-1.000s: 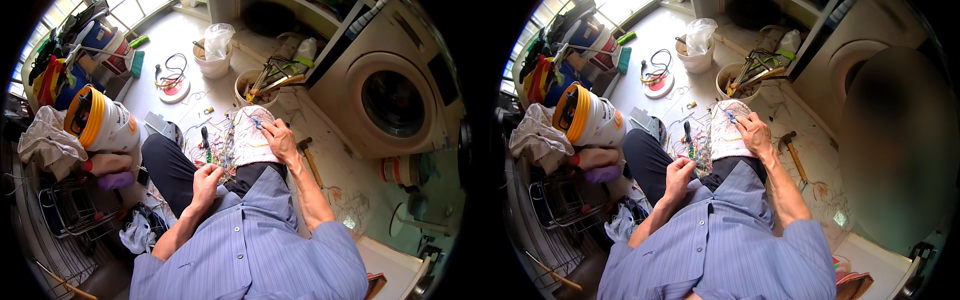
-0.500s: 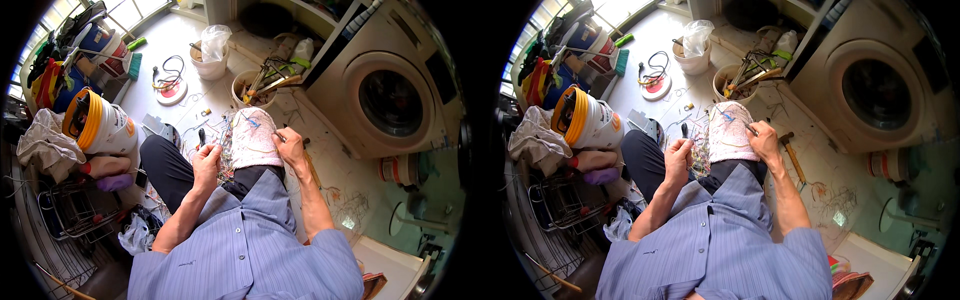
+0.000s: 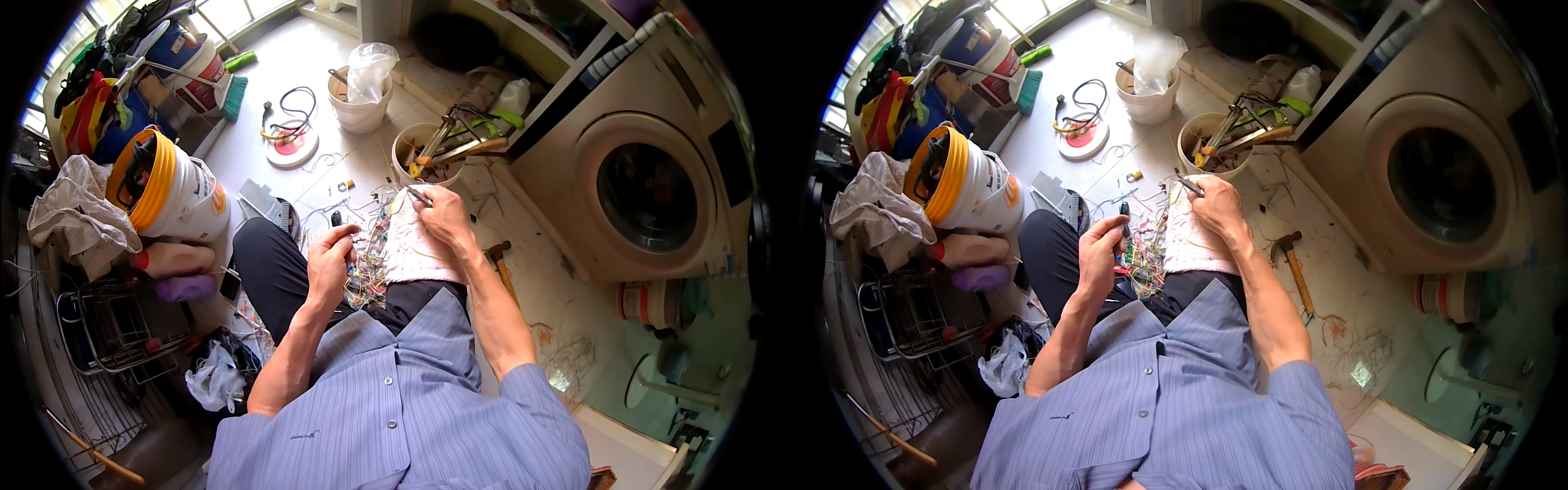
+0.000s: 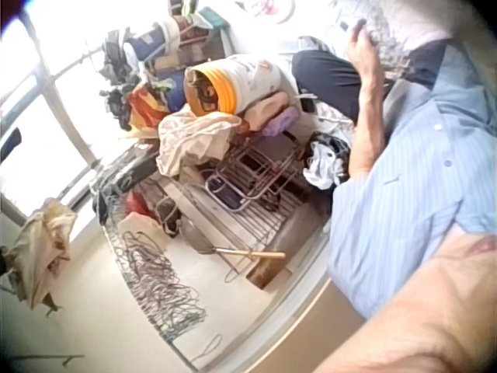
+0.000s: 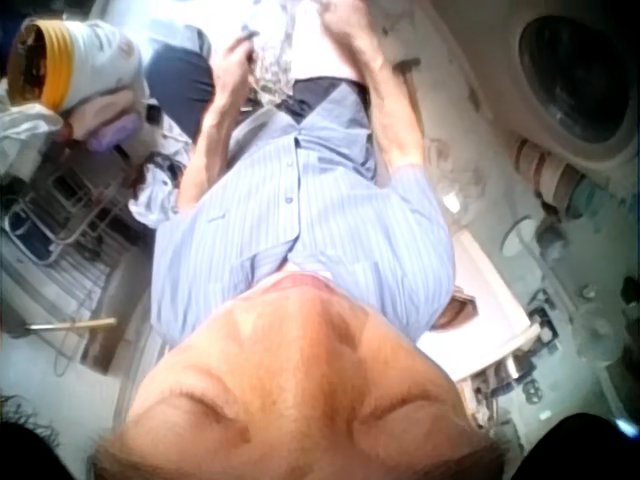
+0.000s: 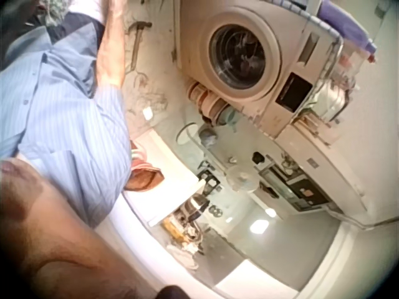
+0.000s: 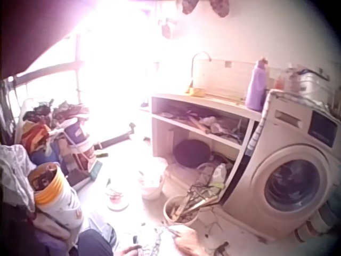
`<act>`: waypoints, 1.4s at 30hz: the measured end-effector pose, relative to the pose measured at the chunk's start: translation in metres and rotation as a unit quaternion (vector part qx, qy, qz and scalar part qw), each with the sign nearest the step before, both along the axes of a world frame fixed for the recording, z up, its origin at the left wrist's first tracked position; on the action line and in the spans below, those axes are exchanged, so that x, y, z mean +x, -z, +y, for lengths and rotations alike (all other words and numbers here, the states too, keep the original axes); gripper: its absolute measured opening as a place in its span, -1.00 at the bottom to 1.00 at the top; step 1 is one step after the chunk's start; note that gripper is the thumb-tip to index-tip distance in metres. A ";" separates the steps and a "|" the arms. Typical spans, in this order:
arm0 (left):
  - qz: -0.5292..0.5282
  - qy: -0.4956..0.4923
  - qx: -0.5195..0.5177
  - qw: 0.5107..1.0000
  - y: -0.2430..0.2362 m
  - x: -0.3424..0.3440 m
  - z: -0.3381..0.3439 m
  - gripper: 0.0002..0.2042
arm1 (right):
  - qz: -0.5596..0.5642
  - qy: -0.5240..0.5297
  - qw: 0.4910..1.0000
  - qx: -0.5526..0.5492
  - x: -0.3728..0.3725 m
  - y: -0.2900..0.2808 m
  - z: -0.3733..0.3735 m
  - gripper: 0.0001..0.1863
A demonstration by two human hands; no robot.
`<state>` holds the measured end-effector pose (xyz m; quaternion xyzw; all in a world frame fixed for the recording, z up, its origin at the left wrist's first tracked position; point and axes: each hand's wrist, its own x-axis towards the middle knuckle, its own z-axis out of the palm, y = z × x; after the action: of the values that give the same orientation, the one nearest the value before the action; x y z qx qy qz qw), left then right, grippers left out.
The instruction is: The person is sitting on the floor working on a bundle of wires on their lap. They use wire cutters to strip insulation from the wires and use a marker to label individual wires.
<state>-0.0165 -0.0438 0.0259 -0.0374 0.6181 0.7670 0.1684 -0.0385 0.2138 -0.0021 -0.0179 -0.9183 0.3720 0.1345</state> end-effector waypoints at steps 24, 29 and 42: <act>-0.019 0.133 -0.034 0.990 -0.032 -0.012 0.036 -0.85 | -0.147 -0.089 0.893 -0.415 0.052 -0.062 -0.038 -0.91; -0.038 0.107 -0.017 0.993 -0.031 -0.004 0.039 -0.89 | -0.144 -0.039 0.841 -0.519 0.057 -0.047 -0.042 -0.93; -0.074 0.093 0.012 0.993 -0.030 0.002 0.035 -0.89 | -0.142 -0.011 0.860 -0.490 0.060 -0.061 -0.052 -0.78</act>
<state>-0.0142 -0.0091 0.0559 -0.0342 0.5951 0.7507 0.2848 0.0213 0.1623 0.0588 -0.1239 -0.6263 0.7692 -0.0271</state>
